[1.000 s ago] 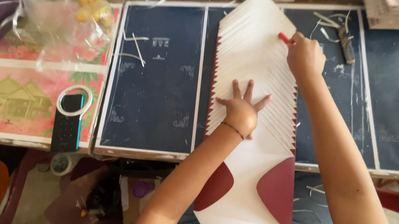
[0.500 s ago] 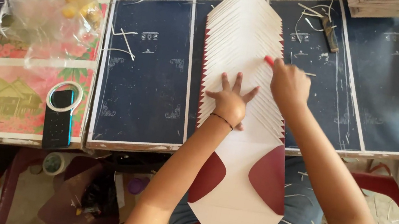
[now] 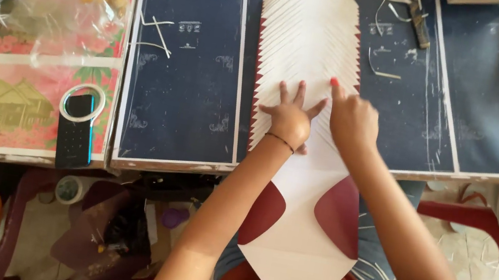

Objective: Folding and stacking paper envelopes at a workstation

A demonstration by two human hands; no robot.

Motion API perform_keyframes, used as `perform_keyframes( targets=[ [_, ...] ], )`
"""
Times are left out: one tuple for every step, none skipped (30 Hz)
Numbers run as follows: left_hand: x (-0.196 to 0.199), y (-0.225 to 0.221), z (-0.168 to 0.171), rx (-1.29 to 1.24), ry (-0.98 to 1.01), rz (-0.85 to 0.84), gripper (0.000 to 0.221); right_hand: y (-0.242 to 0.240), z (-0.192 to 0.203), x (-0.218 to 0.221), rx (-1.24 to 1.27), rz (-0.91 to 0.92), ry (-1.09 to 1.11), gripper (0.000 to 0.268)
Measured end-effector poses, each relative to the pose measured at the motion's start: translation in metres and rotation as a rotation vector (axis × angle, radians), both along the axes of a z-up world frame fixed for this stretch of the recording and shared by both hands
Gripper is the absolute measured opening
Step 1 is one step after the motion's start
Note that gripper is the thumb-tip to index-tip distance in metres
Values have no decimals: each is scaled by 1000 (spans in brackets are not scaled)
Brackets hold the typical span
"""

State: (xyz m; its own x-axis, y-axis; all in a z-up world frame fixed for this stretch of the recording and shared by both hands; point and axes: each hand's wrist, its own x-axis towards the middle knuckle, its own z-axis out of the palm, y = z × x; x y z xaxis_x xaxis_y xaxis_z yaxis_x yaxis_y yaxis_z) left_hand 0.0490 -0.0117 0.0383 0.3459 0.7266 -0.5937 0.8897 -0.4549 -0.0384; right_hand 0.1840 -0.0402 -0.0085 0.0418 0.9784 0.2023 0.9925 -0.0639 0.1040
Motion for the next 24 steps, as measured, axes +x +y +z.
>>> perform_keyframes(
  targets=[
    [0,1,-6,12,-6,5,133,-4,-6,2,12,5,-6,39],
    [1,2,-12,14,-8,7,136,-7,-11,4,39,16,-38,31],
    [2,5,-17,19,-9,7,138,-8,-16,7,70,25,-69,23],
    [4,3,-14,34,-13,11,138,13,-16,24,85,28,-72,23],
    [4,1,-12,48,-2,22,137,36,-16,39,-36,-56,115,24],
    [5,0,-11,61,9,34,137,59,-15,55,-158,-138,302,26],
    [1,-3,5,76,9,41,137,82,-22,66,-144,-129,302,26],
    [-2,-6,19,119,89,38,134,105,-29,78,-50,-148,425,30],
    [-5,-11,31,155,172,33,131,127,-38,89,38,-169,550,38],
    [-10,-13,40,163,174,39,131,154,-54,98,45,-162,552,38],
    [-16,-14,48,128,104,77,125,182,-71,107,97,-146,633,41],
    [-20,-15,56,94,33,114,119,211,-87,117,149,-129,713,45],
    [-20,-9,47,101,42,108,119,221,-81,114,157,-133,724,45],
    [-19,-2,38,78,29,103,134,232,-75,111,132,-144,730,49],
    [-20,1,26,48,14,104,151,241,-72,107,99,-152,734,53],
    [-19,7,16,49,22,104,151,251,-66,109,98,-151,743,53],
    [-20,9,4,56,-19,102,155,258,-63,109,79,-115,704,44],
    [-21,11,-8,63,-60,99,159,266,-61,110,59,-79,666,37],
    [-23,17,-24,53,-55,102,159,285,-70,125,47,-80,670,37],
    [-26,22,-40,80,-127,85,168,303,-79,139,-58,-56,617,52],
    [-28,25,-58,103,-201,61,177,317,-91,157,-166,-38,562,68],
    [-32,26,-71,87,-197,59,177,294,-60,144,-180,-46,566,68],
    [-33,26,-84,171,-286,53,181,273,-25,134,-271,-38,857,56],
    [-33,26,-97,255,-375,47,185,253,10,122,-360,-30,1151,59]
  ],
)
